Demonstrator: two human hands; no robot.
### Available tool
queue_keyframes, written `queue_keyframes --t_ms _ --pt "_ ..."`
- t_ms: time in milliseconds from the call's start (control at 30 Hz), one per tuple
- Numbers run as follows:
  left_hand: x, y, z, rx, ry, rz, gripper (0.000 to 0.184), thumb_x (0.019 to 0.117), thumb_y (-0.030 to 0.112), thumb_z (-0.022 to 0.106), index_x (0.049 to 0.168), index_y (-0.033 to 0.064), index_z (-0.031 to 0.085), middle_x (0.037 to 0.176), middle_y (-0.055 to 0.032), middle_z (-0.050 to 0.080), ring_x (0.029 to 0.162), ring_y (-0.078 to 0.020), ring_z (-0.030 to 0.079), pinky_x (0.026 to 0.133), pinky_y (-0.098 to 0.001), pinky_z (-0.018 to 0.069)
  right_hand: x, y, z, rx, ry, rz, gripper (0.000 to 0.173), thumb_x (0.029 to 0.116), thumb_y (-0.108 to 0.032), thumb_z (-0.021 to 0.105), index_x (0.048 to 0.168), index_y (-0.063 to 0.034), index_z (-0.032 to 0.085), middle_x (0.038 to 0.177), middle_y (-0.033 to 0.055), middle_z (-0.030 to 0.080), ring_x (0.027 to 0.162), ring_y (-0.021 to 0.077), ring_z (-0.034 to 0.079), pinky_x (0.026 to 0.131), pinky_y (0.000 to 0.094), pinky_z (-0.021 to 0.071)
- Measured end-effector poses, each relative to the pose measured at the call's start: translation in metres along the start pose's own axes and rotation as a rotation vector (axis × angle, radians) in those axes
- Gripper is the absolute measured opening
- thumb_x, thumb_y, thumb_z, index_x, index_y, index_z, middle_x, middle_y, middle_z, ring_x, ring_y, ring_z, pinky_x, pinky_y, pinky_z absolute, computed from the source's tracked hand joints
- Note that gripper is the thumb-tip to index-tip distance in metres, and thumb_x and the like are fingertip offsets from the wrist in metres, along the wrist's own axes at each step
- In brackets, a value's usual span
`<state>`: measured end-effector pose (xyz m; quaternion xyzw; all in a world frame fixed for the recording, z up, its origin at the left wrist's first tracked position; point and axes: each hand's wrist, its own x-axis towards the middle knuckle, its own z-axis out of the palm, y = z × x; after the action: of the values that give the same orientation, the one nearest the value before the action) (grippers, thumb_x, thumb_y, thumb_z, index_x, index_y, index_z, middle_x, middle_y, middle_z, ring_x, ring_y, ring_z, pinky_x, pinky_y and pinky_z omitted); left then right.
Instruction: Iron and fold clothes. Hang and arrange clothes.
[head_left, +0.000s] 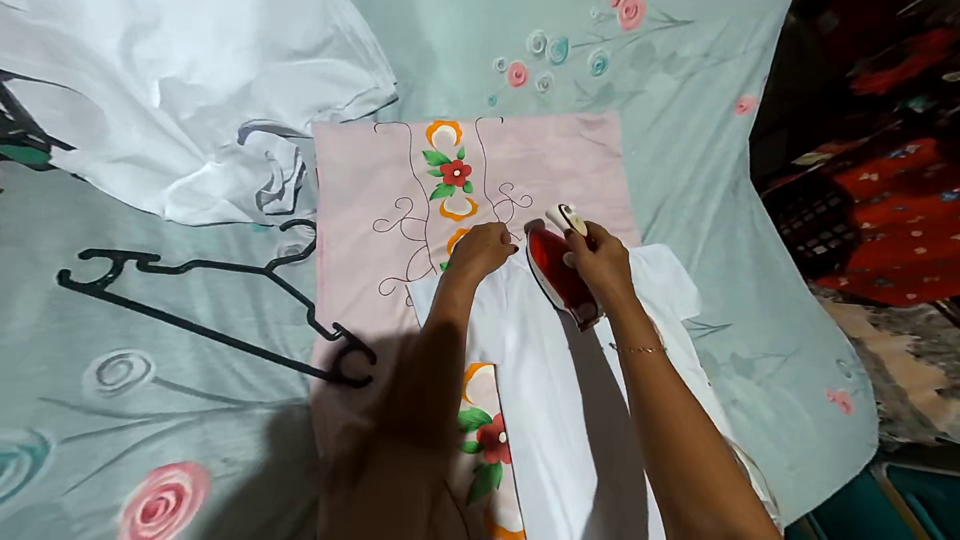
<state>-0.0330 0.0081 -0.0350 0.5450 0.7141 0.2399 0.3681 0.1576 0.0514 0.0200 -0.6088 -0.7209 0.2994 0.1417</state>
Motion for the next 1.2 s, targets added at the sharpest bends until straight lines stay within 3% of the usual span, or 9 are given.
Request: queue_keyframes --t_ms 100,233,367,500,733,967,1033,1200 --pt "0.001 -0.001 -0.001 0.021 -0.022 0.001 0.027 0.1034 0.024 0.063 0.114 -0.0008 0.068 0.108 -0.0209 0.070 0.107 -0.0380 0.066 0.095 -0.0604 0.0501 0.000 -0.001 -0.003 -0.015 -0.058 0.008 0.039 0.1073 -0.038 0.054 0.133 -0.0106 0.063 0.104 0.0214 0.070 0.092 0.0384 0.067 0.082 0.0619 0.0512" --pt "0.003 -0.004 -0.001 0.024 -0.038 0.018 0.027 0.1041 0.023 0.061 0.115 -0.0012 0.068 0.111 -0.0221 0.069 0.109 -0.0388 0.066 0.096 -0.0611 0.0494 -0.023 0.016 -0.020 -0.019 -0.126 0.037 0.039 0.1070 -0.034 0.055 0.138 -0.0101 0.061 0.105 0.0175 0.071 0.087 0.0293 0.068 0.081 0.0509 0.0539" --pt "0.003 -0.005 -0.001 0.019 -0.040 0.004 0.027 0.1042 0.023 0.061 0.116 -0.0002 0.069 0.111 -0.0215 0.069 0.110 -0.0385 0.065 0.096 -0.0613 0.0489 -0.051 0.034 -0.049 -0.009 -0.142 0.054 0.040 0.1067 -0.032 0.055 0.137 -0.0073 0.061 0.101 0.0134 0.069 0.078 0.0200 0.064 0.073 0.0416 0.0534" --pt "0.003 -0.004 0.000 0.033 -0.043 0.008 0.027 0.1045 0.024 0.061 0.116 0.0008 0.069 0.112 -0.0207 0.069 0.110 -0.0377 0.065 0.096 -0.0609 0.0490 -0.069 0.058 -0.064 -0.015 -0.062 0.067 0.039 0.1067 -0.030 0.055 0.137 -0.0054 0.061 0.098 0.0125 0.069 0.075 0.0179 0.062 0.069 0.0395 0.0528" --pt "0.003 -0.003 0.001 0.048 -0.027 0.000 0.027 0.1041 0.024 0.061 0.116 0.0017 0.069 0.111 -0.0201 0.070 0.110 -0.0376 0.065 0.095 -0.0609 0.0489 -0.047 0.060 -0.049 0.013 0.079 0.142 0.038 0.1076 -0.031 0.054 0.134 -0.0050 0.062 0.100 0.0172 0.068 0.081 0.0258 0.064 0.076 0.0481 0.0518" --pt "0.004 -0.005 0.000 0.038 -0.030 -0.001 0.027 0.1044 0.025 0.061 0.115 0.0014 0.069 0.107 -0.0193 0.071 0.108 -0.0368 0.066 0.094 -0.0608 0.0488 -0.059 0.071 -0.063 0.090 -0.090 0.093 0.038 0.1071 -0.028 0.055 0.138 -0.0055 0.059 0.093 0.0086 0.066 0.068 0.0123 0.057 0.063 0.0326 0.0498" --pt "0.004 -0.004 0.000 0.049 -0.036 -0.005 0.027 0.1044 0.025 0.061 0.115 0.0020 0.069 0.108 -0.0193 0.070 0.108 -0.0369 0.066 0.094 -0.0609 0.0488 -0.069 0.077 -0.066 0.061 -0.064 0.095 0.039 0.1070 -0.029 0.054 0.139 -0.0062 0.059 0.094 0.0088 0.067 0.071 0.0130 0.060 0.065 0.0339 0.0514" --pt "0.005 -0.007 0.002 0.022 -0.013 0.018 0.027 0.1035 0.024 0.062 0.115 0.0006 0.069 0.110 -0.0220 0.070 0.109 -0.0408 0.066 0.094 -0.0655 0.0486 -0.072 0.072 -0.062 -0.019 0.153 0.195 0.042 0.1081 -0.033 0.052 0.135 -0.0027 0.061 0.101 0.0186 0.069 0.080 0.0276 0.064 0.075 0.0495 0.0516"
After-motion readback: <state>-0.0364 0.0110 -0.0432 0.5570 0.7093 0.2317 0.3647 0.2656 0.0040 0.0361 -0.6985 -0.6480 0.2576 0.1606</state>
